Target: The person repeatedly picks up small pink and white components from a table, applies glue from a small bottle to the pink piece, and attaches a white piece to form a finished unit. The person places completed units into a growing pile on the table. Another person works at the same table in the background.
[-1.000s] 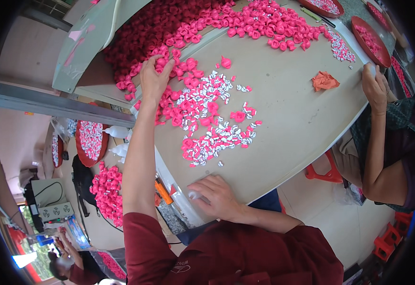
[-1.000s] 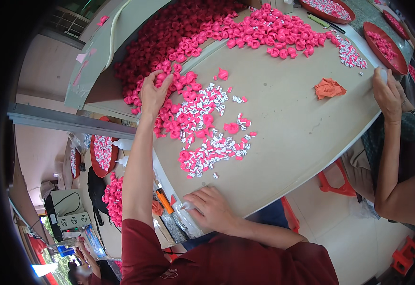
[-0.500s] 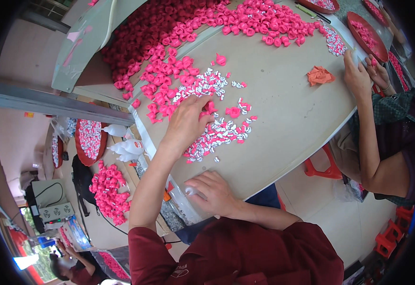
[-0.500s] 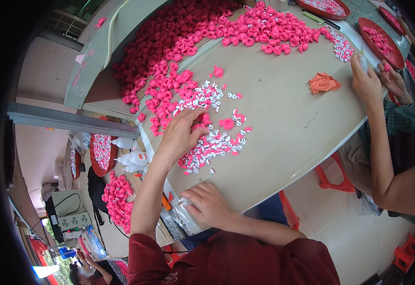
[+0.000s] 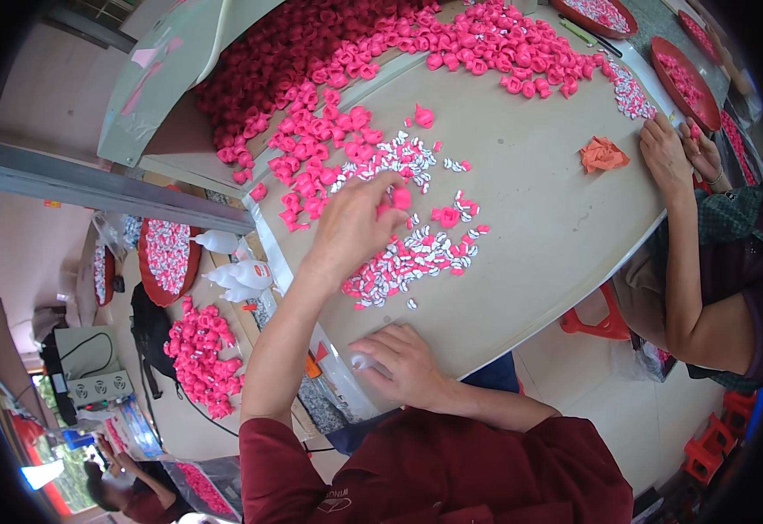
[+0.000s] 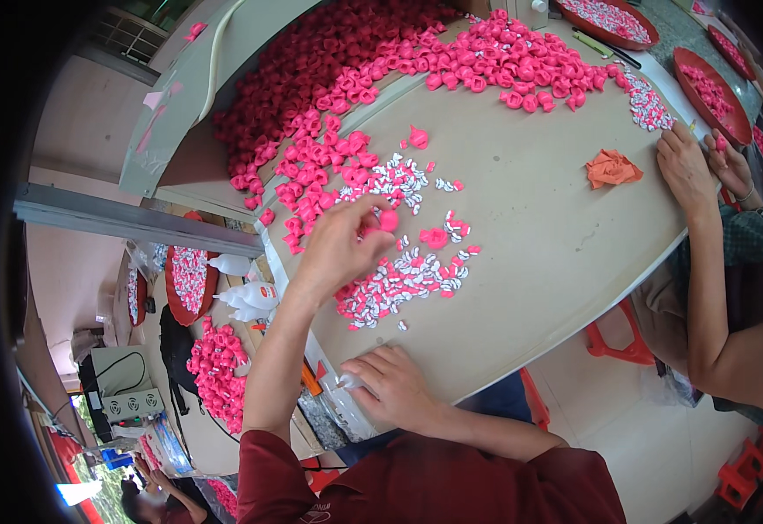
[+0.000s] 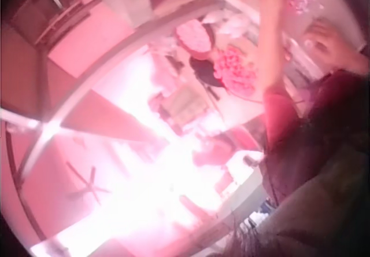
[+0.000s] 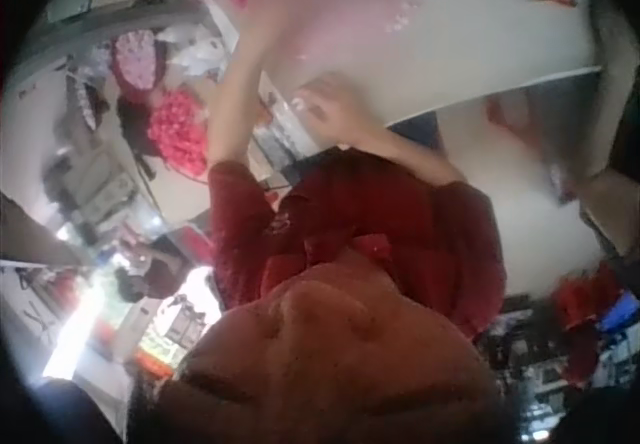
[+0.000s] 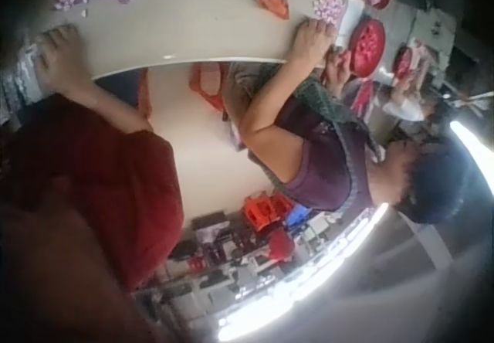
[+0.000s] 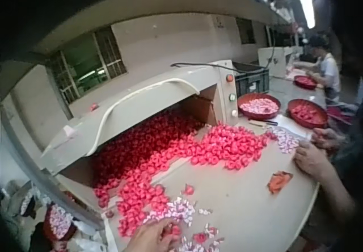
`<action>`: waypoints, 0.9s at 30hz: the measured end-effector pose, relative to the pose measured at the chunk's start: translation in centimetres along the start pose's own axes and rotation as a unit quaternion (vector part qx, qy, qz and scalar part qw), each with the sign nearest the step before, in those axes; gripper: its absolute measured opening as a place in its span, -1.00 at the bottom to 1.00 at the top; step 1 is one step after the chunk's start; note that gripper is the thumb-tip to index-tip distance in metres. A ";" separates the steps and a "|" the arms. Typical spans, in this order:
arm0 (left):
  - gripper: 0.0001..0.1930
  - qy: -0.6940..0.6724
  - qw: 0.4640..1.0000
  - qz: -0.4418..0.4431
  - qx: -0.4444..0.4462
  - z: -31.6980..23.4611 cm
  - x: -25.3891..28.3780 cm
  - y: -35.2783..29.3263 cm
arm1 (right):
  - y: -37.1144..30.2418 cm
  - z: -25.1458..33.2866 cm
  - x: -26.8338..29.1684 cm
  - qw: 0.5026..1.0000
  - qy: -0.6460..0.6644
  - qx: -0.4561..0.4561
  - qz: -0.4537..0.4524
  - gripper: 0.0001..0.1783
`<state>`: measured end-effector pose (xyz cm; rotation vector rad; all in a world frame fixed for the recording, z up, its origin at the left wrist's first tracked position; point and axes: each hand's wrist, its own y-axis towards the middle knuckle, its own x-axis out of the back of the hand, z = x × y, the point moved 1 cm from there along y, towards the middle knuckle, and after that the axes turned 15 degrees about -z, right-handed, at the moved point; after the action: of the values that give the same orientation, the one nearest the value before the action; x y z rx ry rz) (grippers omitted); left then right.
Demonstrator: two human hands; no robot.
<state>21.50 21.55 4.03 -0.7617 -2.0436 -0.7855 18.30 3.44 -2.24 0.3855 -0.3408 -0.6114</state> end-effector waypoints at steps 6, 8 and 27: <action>-0.64 0.115 0.961 -0.249 0.025 8.3 4.0 5.1 | 0.0 0.3 -0.1 1.000 0.005 -0.011 0.004 -0.64; -0.63 0.116 0.962 -0.233 0.085 11.3 3.4 5.7 | 0.0 0.2 -0.1 1.000 0.004 -0.010 -0.003 -0.65; -0.76 0.016 0.985 -0.069 -0.154 1.2 -0.2 5.3 | -0.4 -0.3 -0.1 1.000 0.010 0.002 -0.015 -0.66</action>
<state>24.93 25.68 4.65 -0.7748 -1.9855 -1.2066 18.18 3.29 -2.73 0.4009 -0.3181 -0.6356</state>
